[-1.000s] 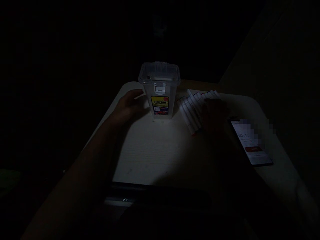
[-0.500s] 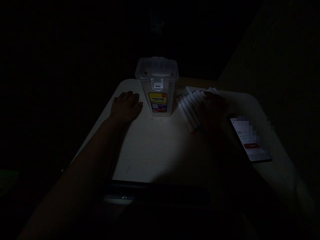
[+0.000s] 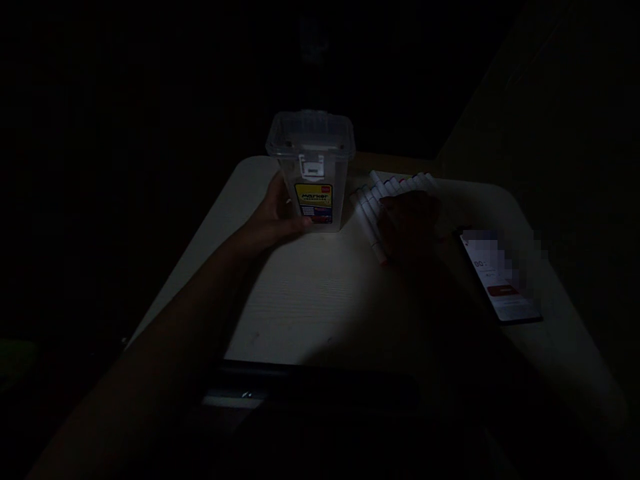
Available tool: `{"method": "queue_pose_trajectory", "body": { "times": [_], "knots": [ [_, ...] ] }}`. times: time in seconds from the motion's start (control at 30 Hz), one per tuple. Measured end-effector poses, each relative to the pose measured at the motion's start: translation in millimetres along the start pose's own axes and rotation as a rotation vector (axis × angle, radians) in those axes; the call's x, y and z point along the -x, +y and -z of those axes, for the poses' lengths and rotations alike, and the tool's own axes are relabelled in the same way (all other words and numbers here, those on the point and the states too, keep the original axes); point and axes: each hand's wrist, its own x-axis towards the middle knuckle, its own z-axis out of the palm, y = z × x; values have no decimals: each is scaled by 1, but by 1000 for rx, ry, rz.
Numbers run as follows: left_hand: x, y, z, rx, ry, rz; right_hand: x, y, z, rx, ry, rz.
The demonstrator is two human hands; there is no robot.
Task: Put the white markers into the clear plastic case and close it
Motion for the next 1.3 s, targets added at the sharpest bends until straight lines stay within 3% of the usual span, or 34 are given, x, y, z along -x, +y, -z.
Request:
{"method": "queue_pose_trajectory", "body": {
  "times": [0.1,0.33,0.57,0.73,1.0,1.13,1.3],
  "knots": [
    [1,6,-12,136,-106,74,0,-8,3,-6,-16,40],
    [-3,3,-12,159,-20,80,1,-13,5,36,-51,26],
    [-6,-4,10,-81,184,32,0,-15,5,85,-161,-14],
    [-5,-10,19,-184,256,-70,1,-19,12,105,-207,-27],
    [-11,-34,33,-303,234,-203,4,-30,27,131,-273,61],
    [-12,-34,36,-373,183,-233,6,-30,25,116,-268,95],
    [-12,-33,35,-381,217,-244,6,-35,18,143,-254,65]
  ]
}}
